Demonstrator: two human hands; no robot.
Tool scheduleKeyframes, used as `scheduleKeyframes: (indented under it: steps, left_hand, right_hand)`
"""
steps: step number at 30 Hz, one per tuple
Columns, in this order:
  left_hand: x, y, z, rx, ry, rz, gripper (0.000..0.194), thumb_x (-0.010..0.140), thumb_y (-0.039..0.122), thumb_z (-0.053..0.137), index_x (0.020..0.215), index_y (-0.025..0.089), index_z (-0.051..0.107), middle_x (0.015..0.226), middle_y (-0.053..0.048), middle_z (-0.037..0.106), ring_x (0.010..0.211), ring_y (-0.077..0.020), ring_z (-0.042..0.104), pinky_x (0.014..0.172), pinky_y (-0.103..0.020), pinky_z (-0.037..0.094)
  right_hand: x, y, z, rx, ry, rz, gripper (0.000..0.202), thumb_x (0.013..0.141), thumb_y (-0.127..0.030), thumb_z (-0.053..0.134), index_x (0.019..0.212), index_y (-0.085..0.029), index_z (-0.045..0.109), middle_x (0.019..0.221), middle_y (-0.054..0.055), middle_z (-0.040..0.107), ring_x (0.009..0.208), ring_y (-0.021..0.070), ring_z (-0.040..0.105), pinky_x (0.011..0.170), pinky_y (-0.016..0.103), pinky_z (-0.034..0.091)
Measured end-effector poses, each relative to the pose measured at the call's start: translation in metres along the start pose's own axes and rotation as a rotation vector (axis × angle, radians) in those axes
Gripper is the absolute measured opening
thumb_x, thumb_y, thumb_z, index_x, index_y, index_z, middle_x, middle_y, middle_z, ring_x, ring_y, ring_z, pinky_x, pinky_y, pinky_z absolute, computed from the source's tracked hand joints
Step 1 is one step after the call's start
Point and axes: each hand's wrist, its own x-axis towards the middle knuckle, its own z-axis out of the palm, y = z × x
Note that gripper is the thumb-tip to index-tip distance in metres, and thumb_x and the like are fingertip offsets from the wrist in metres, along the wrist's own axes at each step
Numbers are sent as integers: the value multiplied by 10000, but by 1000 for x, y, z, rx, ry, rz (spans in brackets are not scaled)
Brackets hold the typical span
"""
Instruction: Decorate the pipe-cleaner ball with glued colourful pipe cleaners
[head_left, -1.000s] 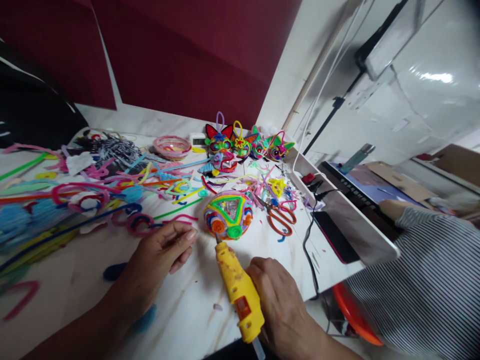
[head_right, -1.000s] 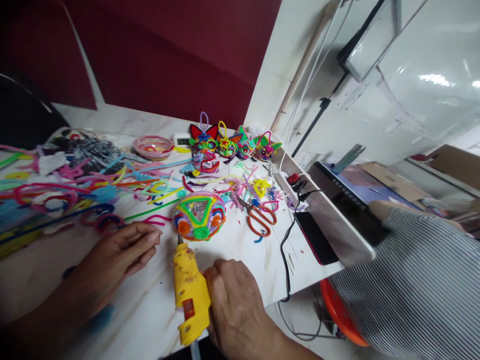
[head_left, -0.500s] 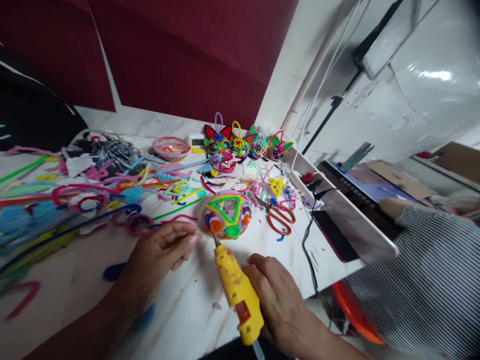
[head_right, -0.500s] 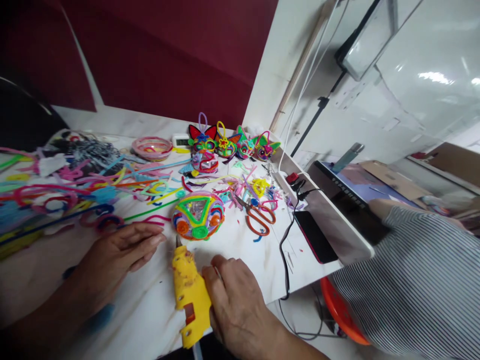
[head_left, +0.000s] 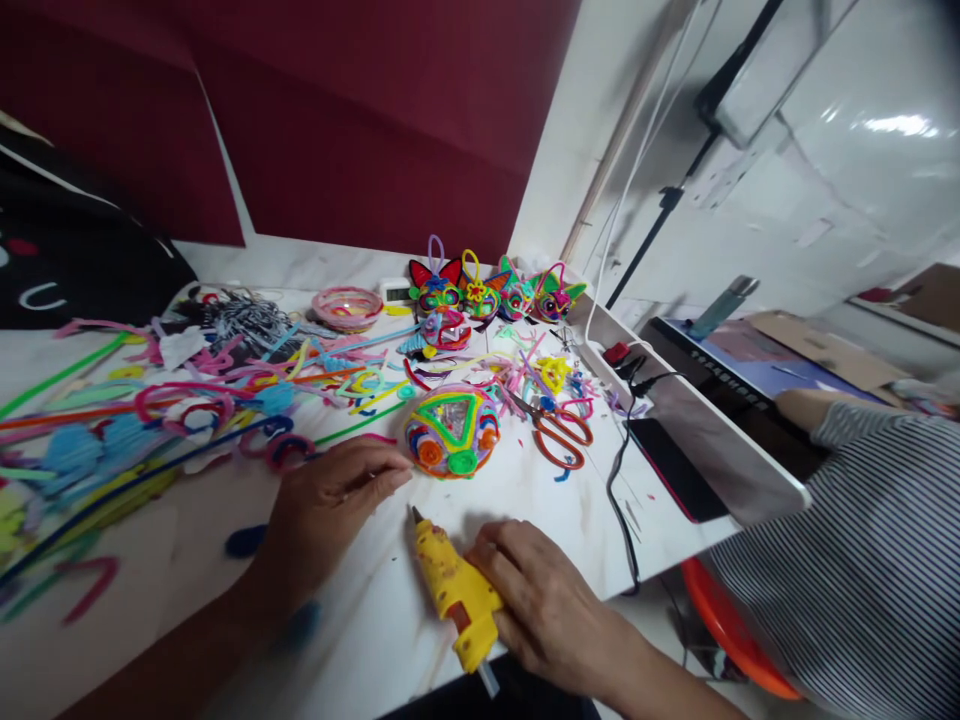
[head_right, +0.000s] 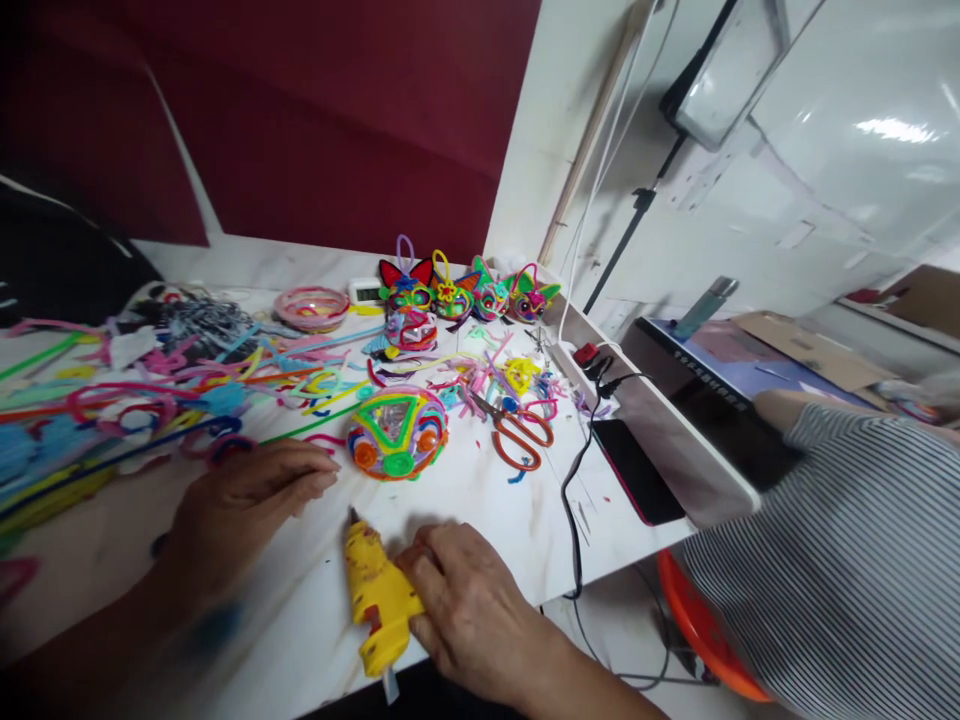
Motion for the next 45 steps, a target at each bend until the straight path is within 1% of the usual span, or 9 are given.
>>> scheduleKeyframes:
  steps: [3, 6, 13, 18, 20, 23, 34, 38, 45]
  left_hand:
    - [6, 4, 2, 113, -39, 163, 86, 917, 279, 689, 865, 257, 754, 860, 22, 775, 773, -142, 733, 735, -219, 595]
    - [11, 6, 3, 193, -60, 277, 104, 957, 240, 639, 917, 246, 736, 892, 18, 777, 798, -138, 743, 769, -225, 597]
    - [13, 3, 6, 346, -52, 365, 85, 990, 254, 604, 933, 231, 664, 819, 34, 753, 674, -123, 714, 615, -216, 557]
    - [13, 0, 9, 393, -47, 441, 100, 1012, 263, 587, 949, 216, 647, 836, 18, 757, 725, -126, 734, 663, -216, 564]
    - [13, -1, 9, 400, -34, 453, 98, 1012, 259, 589, 948, 213, 646, 828, 18, 756, 713, -123, 731, 655, -213, 558]
    - [13, -1, 9, 399, -22, 459, 82, 1004, 248, 600, 947, 215, 648, 822, 23, 755, 705, -125, 731, 655, -215, 554]
    - [15, -1, 10, 409, -33, 415, 77, 987, 240, 603, 926, 235, 650, 800, 38, 758, 662, -129, 717, 624, -220, 537]
    - [16, 0, 9, 421, -52, 391, 101, 995, 250, 588, 917, 244, 652, 789, 38, 761, 593, -122, 682, 601, -227, 534]
    - [20, 3, 11, 465, -52, 467, 118, 1007, 219, 564, 922, 239, 645, 799, 32, 774, 552, -118, 659, 579, -230, 520]
  right_hand:
    - [1, 0, 0, -3, -6, 0, 346, 963, -202, 537, 1290, -93, 563, 1178, 167, 639, 1056, 286, 603, 966, 418, 555]
    - [1, 0, -1, -16, -18, 5, 345, 956, -205, 550, 1279, -86, 581, 1176, 170, 641, 1046, 292, 603, 967, 433, 552]
    - [5, 0, -3, -57, -50, 30, 376, 1011, -287, 534, 1319, -77, 586, 1226, 187, 636, 1043, 311, 599, 972, 482, 544]
    - [5, -3, -12, -7, -98, 51, 497, 1016, -380, 565, 1430, -107, 525, 1381, 193, 574, 1223, 332, 548, 1076, 490, 491]
    - [5, -4, -16, 31, -122, 60, 541, 1014, -441, 574, 1455, -135, 506, 1438, 180, 540, 1297, 329, 512, 1112, 480, 468]
    - [7, -5, -19, 56, -136, 81, 559, 1010, -493, 568, 1435, -132, 525, 1428, 185, 547, 1306, 332, 511, 1114, 490, 465]
    - [9, -4, -12, 62, -105, 80, 530, 1008, -485, 573, 1374, -101, 574, 1363, 203, 592, 1249, 333, 545, 1079, 505, 491]
    - [9, -3, -11, 60, -91, 71, 507, 1010, -472, 575, 1362, -106, 579, 1355, 193, 599, 1230, 321, 548, 1075, 492, 491]
    - [9, -2, -8, 78, -63, 52, 516, 996, -468, 605, 1366, -109, 577, 1331, 180, 607, 1210, 307, 551, 1070, 469, 489]
